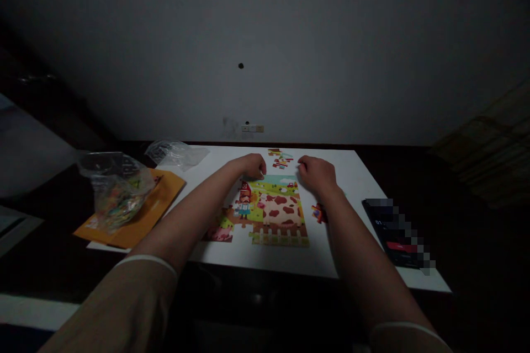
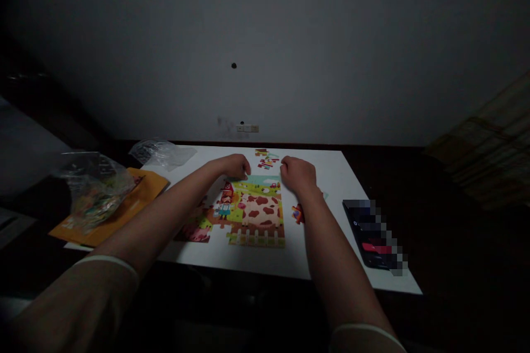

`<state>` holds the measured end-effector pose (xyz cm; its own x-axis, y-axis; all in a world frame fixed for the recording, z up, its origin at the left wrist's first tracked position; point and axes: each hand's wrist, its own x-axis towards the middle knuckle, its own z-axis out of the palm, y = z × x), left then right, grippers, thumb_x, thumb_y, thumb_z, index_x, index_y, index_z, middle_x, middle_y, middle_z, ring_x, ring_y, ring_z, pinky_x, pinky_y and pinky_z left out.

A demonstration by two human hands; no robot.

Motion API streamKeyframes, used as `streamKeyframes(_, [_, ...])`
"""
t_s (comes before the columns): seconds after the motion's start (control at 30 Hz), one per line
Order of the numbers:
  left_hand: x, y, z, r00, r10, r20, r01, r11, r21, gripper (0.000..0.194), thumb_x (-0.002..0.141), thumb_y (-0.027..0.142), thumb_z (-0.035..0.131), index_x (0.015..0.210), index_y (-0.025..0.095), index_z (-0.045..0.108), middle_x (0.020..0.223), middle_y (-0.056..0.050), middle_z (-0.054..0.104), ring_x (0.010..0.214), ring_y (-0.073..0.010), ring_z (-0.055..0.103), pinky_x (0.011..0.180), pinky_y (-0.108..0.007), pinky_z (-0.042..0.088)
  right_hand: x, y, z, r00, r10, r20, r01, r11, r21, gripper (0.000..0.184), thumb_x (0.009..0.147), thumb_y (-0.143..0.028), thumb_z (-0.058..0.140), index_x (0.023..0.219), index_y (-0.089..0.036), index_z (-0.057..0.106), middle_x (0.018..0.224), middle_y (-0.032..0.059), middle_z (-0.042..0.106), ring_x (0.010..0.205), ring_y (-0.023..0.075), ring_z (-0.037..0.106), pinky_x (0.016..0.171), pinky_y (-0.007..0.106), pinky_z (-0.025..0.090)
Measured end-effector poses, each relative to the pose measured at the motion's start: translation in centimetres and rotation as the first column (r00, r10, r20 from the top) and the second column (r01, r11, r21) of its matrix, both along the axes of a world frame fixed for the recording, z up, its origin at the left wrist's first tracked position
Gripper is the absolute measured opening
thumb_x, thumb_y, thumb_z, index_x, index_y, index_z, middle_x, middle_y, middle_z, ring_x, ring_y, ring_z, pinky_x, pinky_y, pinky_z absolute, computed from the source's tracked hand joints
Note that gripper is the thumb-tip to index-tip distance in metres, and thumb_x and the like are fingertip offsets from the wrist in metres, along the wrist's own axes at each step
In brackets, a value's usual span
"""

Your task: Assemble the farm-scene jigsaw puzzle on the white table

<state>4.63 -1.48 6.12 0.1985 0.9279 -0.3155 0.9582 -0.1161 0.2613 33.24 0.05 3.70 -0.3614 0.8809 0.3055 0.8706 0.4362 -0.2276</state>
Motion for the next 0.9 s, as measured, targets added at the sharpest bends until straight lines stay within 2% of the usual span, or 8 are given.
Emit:
streamKeyframes(0.1, [0.4,-0.6,0.4,0.999,-0.021,-0.044,0.022,0.999,0.032,0.039,0.079,0.032,0.086,0.117,0.024,0.089,0.120,-0.009,0.086,0.111,-0.0281,0.078,0.099,-0.034,0.056,0.0,0.1,0.0,1.000,-0.014,0.000,0.014,1.000,-0.002,0.038,0.104,-0.033,0.052,0.121,-0.025,0.085,0.115,0.0117,0.086,0.099,0.0295,0.077,0.078,0.037,0.045])
streamKeyframes(0.2, [1.3,-2.1,-0.1,0.998,-0.022,-0.055,0.028,0.993,0.118,0.050,0.099,0.044,0.069,0.143,0.022,0.078,0.148,-0.015,0.076,0.137,-0.0316,0.070,0.116,-0.038,0.051,0.1,0.1,0.0,0.999,-0.035,0.002,0.035,0.999,-0.002,0.039,0.105,-0.034,0.052,0.122,-0.025,0.085,0.116,0.0112,0.087,0.101,0.0303,0.078,0.078,0.038,0.046])
streamKeyframes(0.3, [2.4,-4.0,-2.0,0.998,0.020,-0.060,-0.007,0.977,0.214,0.073,0.111,0.057,0.046,0.169,0.012,0.051,0.180,-0.023,0.043,0.167,-0.0364,0.041,0.134,-0.046,0.035,0.1,0.1,0.1,0.999,-0.052,0.008,0.052,0.999,-0.011,0.039,0.106,-0.035,0.052,0.125,-0.025,0.085,0.118,0.0114,0.086,0.103,0.0311,0.079,0.078,0.038,0.046])
streamKeyframes(0.37, [3.0,-5.0,-3.5,0.993,0.076,-0.090,-0.053,0.971,0.235,0.085,0.113,0.063,0.039,0.177,0.006,0.034,0.188,-0.024,0.022,0.176,-0.0393,0.022,0.141,-0.053,0.023,0.1,0.1,0.2,0.998,-0.062,0.011,0.062,0.998,-0.021,0.040,0.106,-0.035,0.052,0.126,-0.025,0.085,0.119,0.0117,0.086,0.103,0.0311,0.079,0.078,0.038,0.046])
streamKeyframes(0.43, [3.2,-5.6,-4.7,0.990,0.106,-0.095,-0.080,0.965,0.249,0.090,0.114,0.066,0.033,0.180,0.006,0.025,0.190,-0.023,0.013,0.178,-0.0390,0.013,0.143,-0.056,0.015,0.2,0.1,0.3,0.997,-0.074,0.014,0.075,0.997,-0.032,0.039,0.106,-0.035,0.052,0.126,-0.025,0.084,0.119,0.0119,0.086,0.103,0.0306,0.078,0.080,0.038,0.047])
streamKeyframes(0.53, [3.3,-5.8,-5.4,0.989,0.112,-0.092,-0.087,0.966,0.243,0.091,0.114,0.068,0.028,0.181,0.007,0.022,0.191,-0.021,0.011,0.178,-0.0377,0.009,0.143,-0.057,0.013,0.2,0.1,0.3,0.996,-0.089,0.017,0.089,0.995,-0.041,0.039,0.106,-0.035,0.053,0.126,-0.026,0.084,0.118,0.0116,0.086,0.104,0.0300,0.078,0.082,0.037,0.048])
streamKeyframes(0.73, [3.4,-5.8,-5.0,0.989,0.112,-0.093,-0.086,0.964,0.250,0.088,0.114,0.066,0.029,0.181,0.010,0.025,0.191,-0.020,0.014,0.178,-0.0371,0.012,0.143,-0.056,0.014,0.5,0.6,0.2,0.990,-0.138,0.035,0.140,0.989,-0.057,0.041,0.106,-0.035,0.051,0.127,-0.024,0.084,0.115,0.0144,0.085,0.102,0.0316,0.077,0.080,0.038,0.047])
streamKeyframes(0.9, [3.3,-6.0,-5.2,0.989,0.110,-0.094,-0.084,0.964,0.251,0.087,0.114,0.067,0.028,0.181,0.013,0.026,0.191,-0.018,0.015,0.178,-0.0364,0.013,0.143,-0.055,0.013,0.6,0.9,0.2,0.983,-0.170,0.070,0.176,0.979,-0.104,0.042,0.107,-0.033,0.049,0.127,-0.022,0.084,0.116,0.0180,0.085,0.101,0.0332,0.077,0.079,0.040,0.048])
